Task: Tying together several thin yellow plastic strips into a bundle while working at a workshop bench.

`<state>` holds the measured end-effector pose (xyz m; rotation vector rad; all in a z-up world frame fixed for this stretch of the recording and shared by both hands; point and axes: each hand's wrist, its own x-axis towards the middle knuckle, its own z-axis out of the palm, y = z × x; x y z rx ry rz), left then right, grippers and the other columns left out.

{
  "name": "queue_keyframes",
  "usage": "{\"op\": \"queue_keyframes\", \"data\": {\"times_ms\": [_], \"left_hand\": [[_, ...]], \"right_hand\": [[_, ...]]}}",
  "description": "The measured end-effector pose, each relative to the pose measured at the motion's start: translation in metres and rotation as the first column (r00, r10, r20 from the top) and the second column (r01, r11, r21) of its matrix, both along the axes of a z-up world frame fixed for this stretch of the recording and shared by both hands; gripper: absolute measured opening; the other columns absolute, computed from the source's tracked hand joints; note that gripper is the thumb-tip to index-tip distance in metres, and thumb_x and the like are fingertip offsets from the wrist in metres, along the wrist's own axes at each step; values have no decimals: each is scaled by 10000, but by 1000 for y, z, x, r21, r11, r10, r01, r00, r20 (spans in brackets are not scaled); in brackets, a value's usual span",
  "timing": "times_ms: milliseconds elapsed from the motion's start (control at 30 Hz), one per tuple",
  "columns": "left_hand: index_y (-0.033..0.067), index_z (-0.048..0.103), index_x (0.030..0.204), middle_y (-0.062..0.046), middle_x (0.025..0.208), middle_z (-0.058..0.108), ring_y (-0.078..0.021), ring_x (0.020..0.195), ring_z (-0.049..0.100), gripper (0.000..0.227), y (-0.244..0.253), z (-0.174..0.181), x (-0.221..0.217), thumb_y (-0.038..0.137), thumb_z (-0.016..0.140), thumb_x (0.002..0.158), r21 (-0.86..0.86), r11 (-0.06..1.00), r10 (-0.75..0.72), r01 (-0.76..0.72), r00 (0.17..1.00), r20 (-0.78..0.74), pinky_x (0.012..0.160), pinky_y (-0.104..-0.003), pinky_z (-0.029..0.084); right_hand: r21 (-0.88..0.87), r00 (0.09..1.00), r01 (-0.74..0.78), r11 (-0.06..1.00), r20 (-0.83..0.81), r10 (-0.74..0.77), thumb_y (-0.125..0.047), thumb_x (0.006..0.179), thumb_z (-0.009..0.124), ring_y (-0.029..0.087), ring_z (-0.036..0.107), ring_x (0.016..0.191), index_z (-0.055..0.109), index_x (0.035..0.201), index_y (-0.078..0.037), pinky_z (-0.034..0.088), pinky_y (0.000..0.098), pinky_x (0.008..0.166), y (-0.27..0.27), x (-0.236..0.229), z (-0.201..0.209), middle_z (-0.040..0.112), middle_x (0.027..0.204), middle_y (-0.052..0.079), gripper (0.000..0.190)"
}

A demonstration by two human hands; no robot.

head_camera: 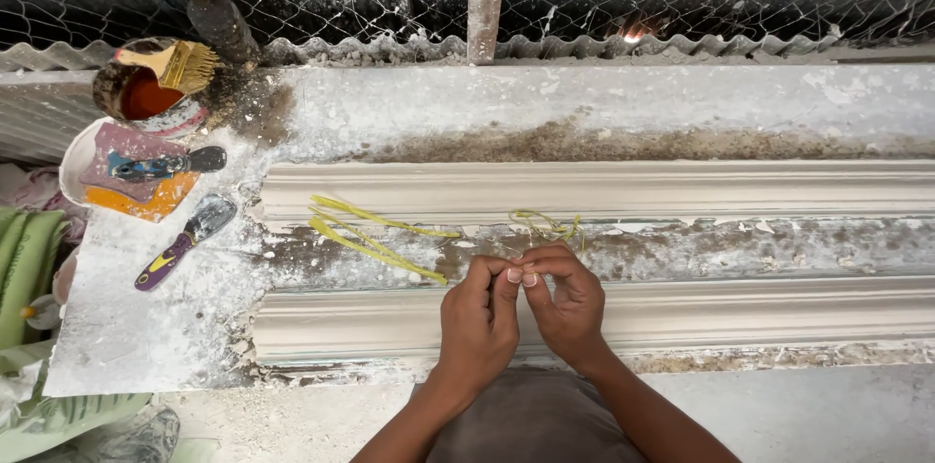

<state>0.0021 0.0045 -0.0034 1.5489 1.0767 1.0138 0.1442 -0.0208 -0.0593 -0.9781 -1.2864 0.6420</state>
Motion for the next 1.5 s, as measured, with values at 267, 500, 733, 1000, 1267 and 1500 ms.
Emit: {"op": "queue_keyframes", "data": {"times_ms": [267, 500, 733, 1000, 1267, 1500], "left_hand": [[57, 709, 966, -29, 533, 518, -102, 464, 441, 160, 4, -4, 1, 216, 725, 975, 35, 998, 49, -49, 999, -7, 450, -279, 363], [63, 732, 1024, -16, 589, 580, -92, 470, 526, 119, -2, -6, -2, 169, 711, 972, 204, 979, -10, 12, 1000, -10, 457, -268, 415], [38, 766, 1124, -93, 837, 688, -170, 604, 574, 205, 9, 0, -6, 142, 723, 953, 186, 974, -128, 128, 992, -12, 544, -304, 463], [37, 760, 1138, -51, 871, 755, -114, 744, 709, 213, 19, -19, -13, 152, 667, 986, -184, 941, -275, 284, 959, 70, 668, -273, 571], [30, 638, 889, -26, 779, 601, -97, 740, 545, 148, 18, -56, -18, 134, 594, 985, -369, 888, -81, 276, 882, 465, 693, -264, 461], [17, 579, 802, -26, 782, 501, -133, 770, 481, 288, 4, -49, -29, 218, 559, 1007, -316, 669, -245, 673, 601, 761, 727, -295, 402]], "right_hand": [[-19, 997, 28, 999, -64, -30, -9, 1018, 634, 190, 637, 1070, 614, 1093, -35, 531, 343, 965, -1, 5, -6, 658, 1116, 108, 82], [-31, 999, -36, 999, -26, 35, 8, 1015, 637, 208, 627, 1066, 625, 1074, -25, 528, 355, 983, -7, 15, -2, 666, 1095, 113, 69], [-42, 979, 43, 998, -196, -50, -21, 1038, 594, 196, 648, 1099, 597, 1111, -36, 554, 353, 979, -7, 31, -25, 666, 1149, 133, 74], [-366, 968, -246, 898, -57, 243, -124, 957, 725, 223, 681, 1101, 736, 1130, -20, 575, 348, 945, 1, 36, -14, 708, 1164, 144, 203], [-434, 902, -430, 792, -182, 391, -253, 1004, 634, 193, 653, 987, 616, 871, -16, 542, 375, 893, -6, 47, -1, 688, 999, 97, 272], [-15, 434, -769, 639, -746, 505, -309, 1004, 687, 156, 473, 853, 507, 916, -87, 421, 346, 848, -23, 32, -5, 459, 860, 6, 299]]}}
